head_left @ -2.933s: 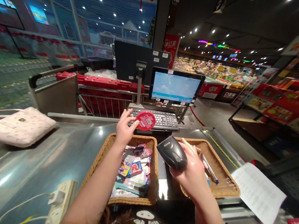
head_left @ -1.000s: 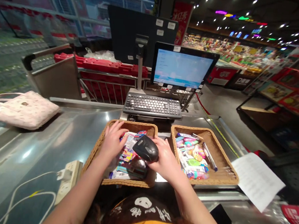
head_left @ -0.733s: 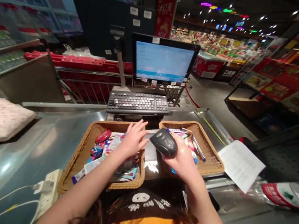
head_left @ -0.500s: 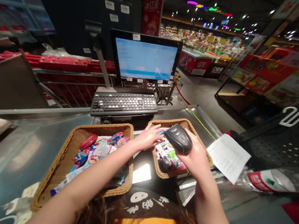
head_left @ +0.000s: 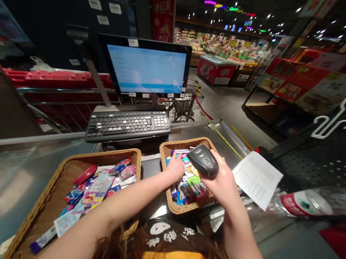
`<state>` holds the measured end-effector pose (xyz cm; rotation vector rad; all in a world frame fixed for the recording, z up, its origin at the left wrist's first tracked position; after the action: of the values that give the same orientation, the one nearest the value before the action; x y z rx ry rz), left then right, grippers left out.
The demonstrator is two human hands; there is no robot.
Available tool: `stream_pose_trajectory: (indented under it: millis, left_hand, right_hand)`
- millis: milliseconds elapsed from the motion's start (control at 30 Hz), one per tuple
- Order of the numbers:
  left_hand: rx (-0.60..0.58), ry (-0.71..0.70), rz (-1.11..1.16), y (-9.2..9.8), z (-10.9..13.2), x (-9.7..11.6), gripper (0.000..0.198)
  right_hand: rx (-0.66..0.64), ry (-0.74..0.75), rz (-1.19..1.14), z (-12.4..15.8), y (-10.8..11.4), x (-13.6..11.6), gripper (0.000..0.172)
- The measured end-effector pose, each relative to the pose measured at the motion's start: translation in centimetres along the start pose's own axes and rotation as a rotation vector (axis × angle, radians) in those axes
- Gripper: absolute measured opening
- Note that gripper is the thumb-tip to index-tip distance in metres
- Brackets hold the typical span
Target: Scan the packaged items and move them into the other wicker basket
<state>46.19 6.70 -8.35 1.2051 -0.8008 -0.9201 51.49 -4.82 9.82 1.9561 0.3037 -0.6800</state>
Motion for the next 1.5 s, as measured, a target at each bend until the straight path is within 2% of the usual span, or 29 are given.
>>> stream_pose_trajectory:
  millis: [267, 433, 533, 700, 833, 900, 1233, 1500]
  left_hand:
    - [0.029, 0.117, 0.035, -0.7, 0.1, -1.1, 0.024]
    - [0.065, 0.184, 0.041, -0.1, 0.9, -0.9, 0.026]
    - [0.120, 0.200, 0.040, 1.9, 2.0, -1.1, 0.025]
    - [0.282, 0.217, 0.072, 7.2, 5.5, -3.1, 0.028]
    - [0.499, 0.136, 0.130, 11.5, 8.9, -4.5, 0.022]
    - [0.585, 0.103, 0.141, 13.1, 10.5, -5.1, 0.020]
    - [0.773, 0.199, 0.306, 17.1, 17.0, -8.4, 0.023]
    - [0.898, 0.298, 0.229, 18.9, 22.4, -10.0, 0.025]
  right_hand:
    - [-0.017, 0.031, 0.004, -0.7, -0.1, 0.0, 0.049]
    - [-0.018, 0.035, -0.003, -0.7, -0.2, 0.0, 0.051]
    - [-0.005, 0.034, -0.022, -0.6, 0.0, 0.1, 0.051]
    - [0.027, 0.025, -0.026, -0.4, 0.3, 0.3, 0.053]
    - [0.027, 0.030, -0.023, -0.2, 0.2, 0.0, 0.051]
    - [0.021, 0.038, -0.017, -0.1, 0.1, -0.4, 0.050]
    - [0.075, 0.104, 0.006, 0.4, -0.1, -2.9, 0.053]
    - [0.091, 0.259, 0.039, 0.1, 0.1, -8.7, 0.046]
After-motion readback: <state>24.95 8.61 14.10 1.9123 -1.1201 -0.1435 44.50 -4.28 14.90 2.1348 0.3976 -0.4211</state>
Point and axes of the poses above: each hand's wrist, its own z-axis away from the middle knuckle, its own y-axis out of the back of the hand, x = y × z, the point moved 9 cm from there along -z, towards the middle knuckle, and after that the axes turned 4 degrees about -y, right-handed, at the moved point
